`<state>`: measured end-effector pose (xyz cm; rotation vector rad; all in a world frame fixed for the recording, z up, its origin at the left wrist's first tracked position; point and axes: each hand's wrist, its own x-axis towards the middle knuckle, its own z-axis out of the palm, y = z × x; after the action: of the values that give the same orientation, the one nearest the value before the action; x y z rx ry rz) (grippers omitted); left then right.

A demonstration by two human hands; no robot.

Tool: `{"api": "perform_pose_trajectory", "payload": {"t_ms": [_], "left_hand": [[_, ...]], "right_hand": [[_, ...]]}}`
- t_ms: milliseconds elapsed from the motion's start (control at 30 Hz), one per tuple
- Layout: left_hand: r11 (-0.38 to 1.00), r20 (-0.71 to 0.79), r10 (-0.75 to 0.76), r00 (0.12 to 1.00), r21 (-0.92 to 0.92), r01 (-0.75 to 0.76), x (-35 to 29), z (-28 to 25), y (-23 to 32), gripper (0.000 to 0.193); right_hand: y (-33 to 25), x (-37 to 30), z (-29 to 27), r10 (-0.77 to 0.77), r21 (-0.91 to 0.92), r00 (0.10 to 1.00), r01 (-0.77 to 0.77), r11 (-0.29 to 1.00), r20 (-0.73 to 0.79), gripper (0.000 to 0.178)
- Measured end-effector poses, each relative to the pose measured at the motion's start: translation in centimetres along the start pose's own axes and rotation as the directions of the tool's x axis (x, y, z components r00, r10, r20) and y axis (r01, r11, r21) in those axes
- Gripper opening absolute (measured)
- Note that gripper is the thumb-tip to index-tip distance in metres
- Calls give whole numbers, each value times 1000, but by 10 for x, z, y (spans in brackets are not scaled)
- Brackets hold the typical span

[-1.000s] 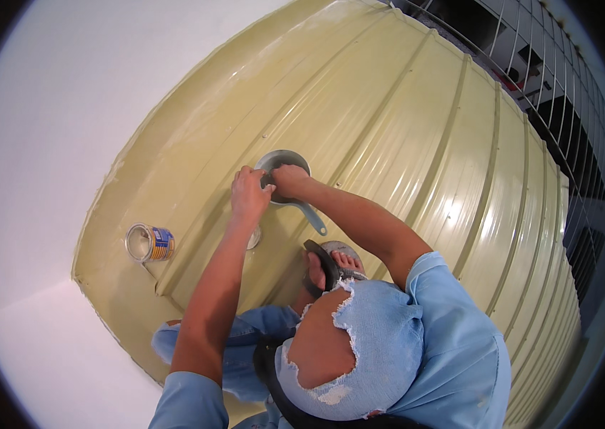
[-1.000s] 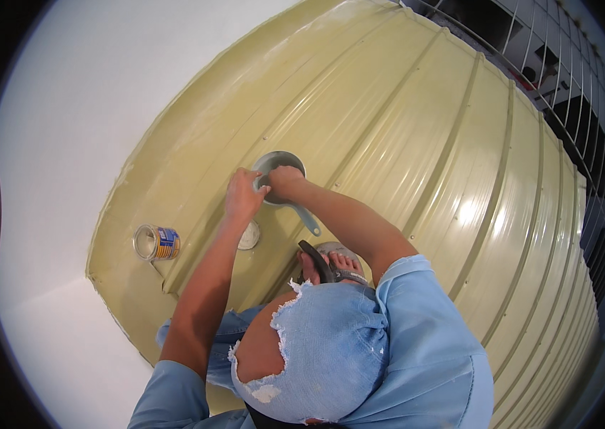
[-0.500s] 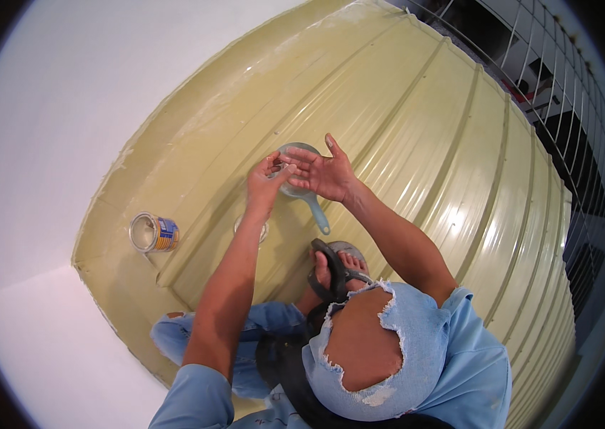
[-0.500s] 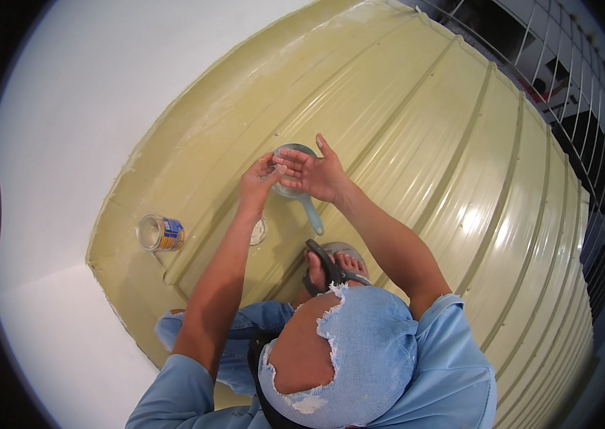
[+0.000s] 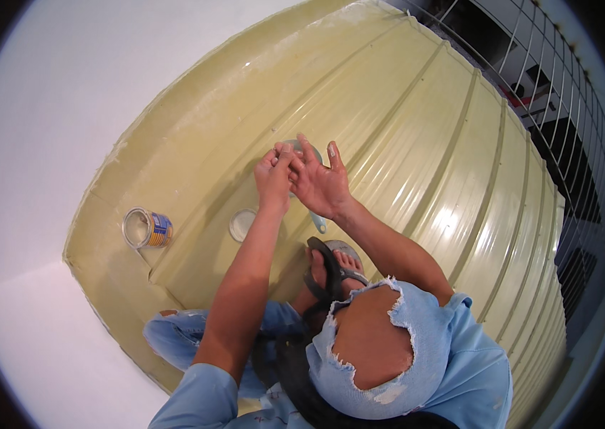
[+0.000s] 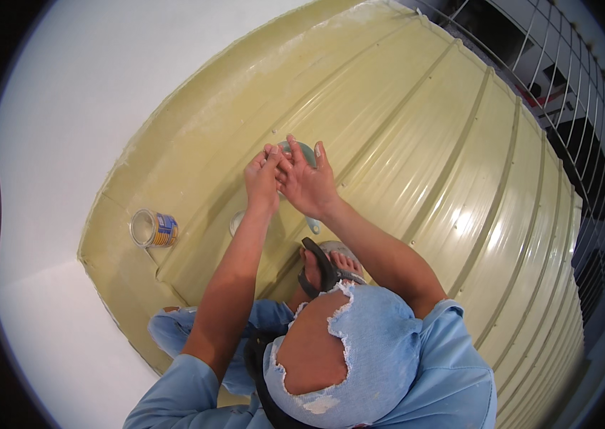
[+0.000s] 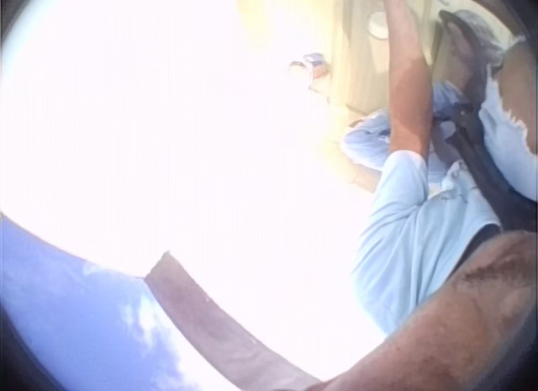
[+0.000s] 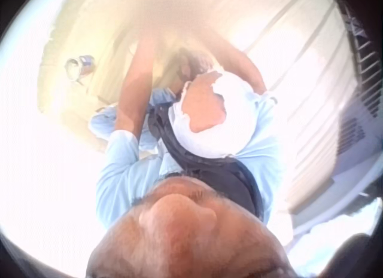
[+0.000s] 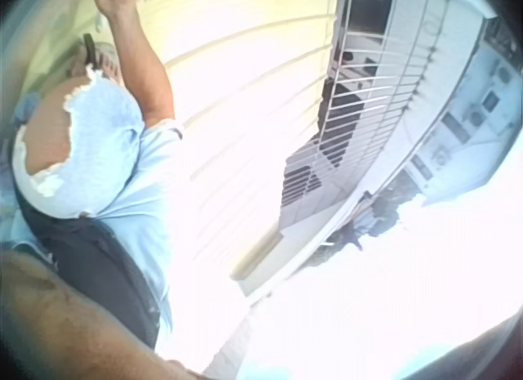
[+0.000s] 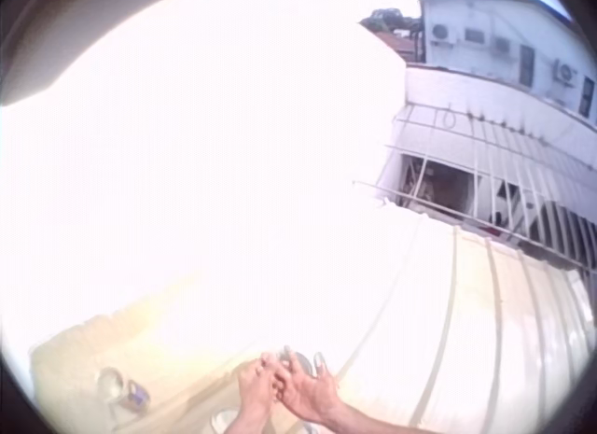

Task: The person applies a light-colored coating to a corrugated roof using a paintbrush and a small container. They repeatedly dip the brush, spread the coating along the ridges, and smooth the surface with their hand. A small pitcher is also used to pour liquid onto the roof.

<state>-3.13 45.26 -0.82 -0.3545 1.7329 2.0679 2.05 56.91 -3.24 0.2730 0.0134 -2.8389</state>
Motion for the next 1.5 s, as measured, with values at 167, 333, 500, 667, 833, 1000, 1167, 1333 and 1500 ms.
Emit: {"api": "perform_pose_trajectory", "payload": {"t_ms": [167,333,500,667,833,1000,1167,1333,1500], "left_hand": [[1000,-108,-23,994,-16,21,-2,3,-3,38],[985,-80,-171,982,6,172,7,-19,12,60],[907,153,63,986,404,-120,7,-68,40,64],[505,178,294,939,805,-311,-26,-91,50,79],[641,93,255,962,729,-241,-49,-75,49,74],[802,219,348,911,433,-411,-49,-40,44,61],[893,307,281,909,262,-365,-52,-19,60,57],[929,203,299,932,162,-333,-52,12,66,49],[960,230,262,937,-161,-229,-65,36,67,39]], "right_hand": [[5,-1,-13,8,-30,987,-4,1000,161,83],[-13,-10,7,76,-709,996,-25,705,41,83],[-59,-21,18,77,-955,997,1,298,25,66],[-48,-14,-7,-380,-838,925,-192,-511,20,60],[-43,-20,12,-24,-857,990,-107,505,-138,72],[-40,-28,40,221,-257,975,-215,942,-7,103],[-37,-37,61,240,-301,964,-197,933,113,108],[-12,-37,78,-64,-795,994,107,596,86,103],[-9,-33,91,-283,-965,922,249,-85,263,93]]}}
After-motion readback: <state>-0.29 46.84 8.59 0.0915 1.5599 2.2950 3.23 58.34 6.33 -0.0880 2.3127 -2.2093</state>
